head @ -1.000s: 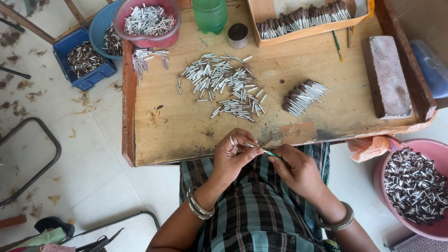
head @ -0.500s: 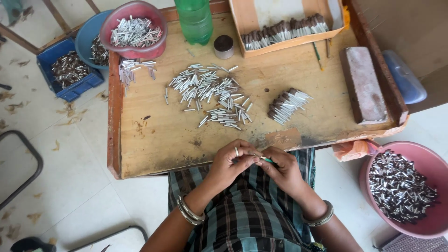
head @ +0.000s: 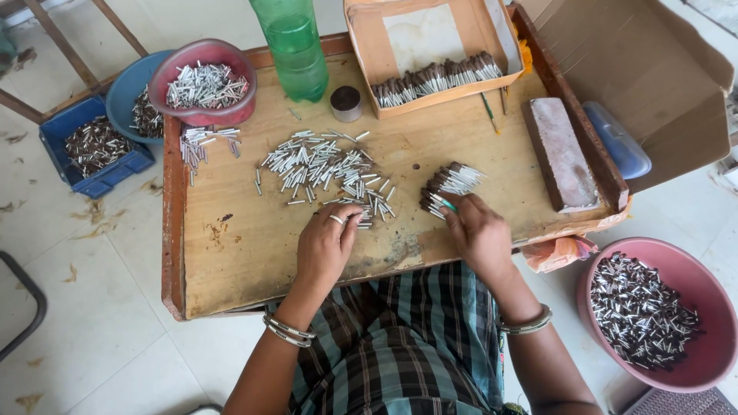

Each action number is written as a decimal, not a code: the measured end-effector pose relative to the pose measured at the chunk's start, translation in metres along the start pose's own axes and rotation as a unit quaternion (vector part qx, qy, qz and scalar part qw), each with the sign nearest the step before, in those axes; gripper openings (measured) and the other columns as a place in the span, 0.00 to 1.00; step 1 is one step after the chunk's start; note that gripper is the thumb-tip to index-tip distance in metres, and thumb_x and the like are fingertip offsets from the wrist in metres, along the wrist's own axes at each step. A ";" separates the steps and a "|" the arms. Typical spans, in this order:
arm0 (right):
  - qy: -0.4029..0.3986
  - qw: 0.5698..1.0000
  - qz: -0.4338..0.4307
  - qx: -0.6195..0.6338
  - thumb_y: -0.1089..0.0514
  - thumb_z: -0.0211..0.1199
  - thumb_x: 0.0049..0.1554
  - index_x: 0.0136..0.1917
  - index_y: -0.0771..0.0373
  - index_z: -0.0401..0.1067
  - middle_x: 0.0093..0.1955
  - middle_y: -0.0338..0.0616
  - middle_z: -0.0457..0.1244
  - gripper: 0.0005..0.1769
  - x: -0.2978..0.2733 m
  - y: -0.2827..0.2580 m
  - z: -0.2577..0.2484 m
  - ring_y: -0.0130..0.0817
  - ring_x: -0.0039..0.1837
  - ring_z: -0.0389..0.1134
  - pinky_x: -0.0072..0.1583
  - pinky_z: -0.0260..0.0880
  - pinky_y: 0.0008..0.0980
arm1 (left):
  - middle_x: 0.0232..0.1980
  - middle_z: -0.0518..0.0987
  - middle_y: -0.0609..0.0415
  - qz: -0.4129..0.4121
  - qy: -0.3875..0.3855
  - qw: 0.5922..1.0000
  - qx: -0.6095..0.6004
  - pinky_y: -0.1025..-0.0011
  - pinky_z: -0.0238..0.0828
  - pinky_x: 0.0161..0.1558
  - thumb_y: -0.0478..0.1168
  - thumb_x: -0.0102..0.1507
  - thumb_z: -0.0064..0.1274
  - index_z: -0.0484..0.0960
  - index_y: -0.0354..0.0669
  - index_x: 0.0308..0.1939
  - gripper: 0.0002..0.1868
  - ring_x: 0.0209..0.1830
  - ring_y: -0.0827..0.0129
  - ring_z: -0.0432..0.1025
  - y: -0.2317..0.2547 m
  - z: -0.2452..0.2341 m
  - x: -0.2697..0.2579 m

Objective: Assembling small industrial brushes by inserting metal pins or bristles into a holder.

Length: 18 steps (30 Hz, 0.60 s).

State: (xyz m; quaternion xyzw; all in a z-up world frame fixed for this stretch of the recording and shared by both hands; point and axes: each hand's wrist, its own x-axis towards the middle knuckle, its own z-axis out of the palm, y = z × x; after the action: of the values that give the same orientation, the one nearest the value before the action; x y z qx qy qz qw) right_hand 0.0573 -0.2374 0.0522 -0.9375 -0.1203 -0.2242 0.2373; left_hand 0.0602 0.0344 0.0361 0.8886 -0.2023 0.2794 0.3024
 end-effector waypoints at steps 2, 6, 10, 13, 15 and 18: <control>-0.031 0.997 0.010 0.070 0.57 0.67 0.60 0.56 0.62 0.76 0.47 0.47 0.69 0.12 -0.015 -0.028 0.009 0.41 0.39 0.72 0.41 0.73 0.37 | 0.42 0.81 0.59 -0.059 -0.051 0.993 -0.084 0.78 0.73 0.34 0.37 0.67 0.58 0.82 0.44 0.47 0.05 0.34 0.74 0.74 0.001 0.013 -0.010; -0.019 0.961 -0.060 0.268 0.65 0.66 0.57 0.58 0.64 0.74 0.54 0.48 0.71 0.15 -0.032 -0.054 0.027 0.38 0.50 0.75 0.50 0.76 0.33 | 0.42 0.79 0.62 -0.200 -0.073 0.864 -0.455 0.82 0.61 0.32 0.29 0.65 0.62 0.83 0.41 0.46 0.08 0.31 0.80 0.64 0.027 0.014 -0.022; -0.028 0.941 -0.085 0.326 0.67 0.66 0.58 0.58 0.61 0.75 0.55 0.46 0.71 0.14 -0.044 -0.061 0.023 0.39 0.54 0.75 0.55 0.75 0.33 | 0.42 0.82 0.62 -0.266 -0.082 0.752 -0.598 0.82 0.67 0.37 0.31 0.66 0.59 0.83 0.41 0.50 0.08 0.39 0.82 0.73 0.026 0.003 -0.036; -0.082 0.951 -0.039 0.297 0.65 0.68 0.57 0.56 0.63 0.74 0.54 0.46 0.70 0.12 -0.049 -0.069 0.015 0.40 0.48 0.74 0.48 0.74 0.33 | 0.38 0.80 0.61 -0.151 -0.096 0.911 -0.372 0.80 0.66 0.34 0.32 0.64 0.65 0.84 0.42 0.44 0.06 0.31 0.80 0.69 0.027 -0.012 -0.034; -0.103 0.969 -0.018 0.224 0.62 0.68 0.56 0.53 0.66 0.73 0.52 0.49 0.69 0.12 -0.053 -0.071 0.011 0.43 0.44 0.73 0.44 0.72 0.35 | 0.38 0.80 0.59 0.016 -0.071 0.997 -0.028 0.72 0.65 0.38 0.40 0.59 0.64 0.81 0.48 0.39 0.08 0.34 0.72 0.71 0.024 -0.013 -0.029; -0.082 0.977 -0.042 0.191 0.62 0.65 0.58 0.52 0.68 0.72 0.52 0.50 0.68 0.10 -0.060 -0.066 0.005 0.46 0.46 0.72 0.46 0.73 0.37 | 0.38 0.80 0.60 -0.042 -0.050 0.988 -0.141 0.77 0.65 0.40 0.39 0.64 0.63 0.80 0.43 0.42 0.07 0.37 0.77 0.69 0.028 -0.014 -0.027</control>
State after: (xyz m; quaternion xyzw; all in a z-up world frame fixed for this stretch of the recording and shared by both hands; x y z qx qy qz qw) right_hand -0.0148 -0.1854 0.0451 -0.8843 -0.2194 -0.1297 0.3913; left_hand 0.0200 0.0276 0.0405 0.8579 -0.2169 0.1899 0.4253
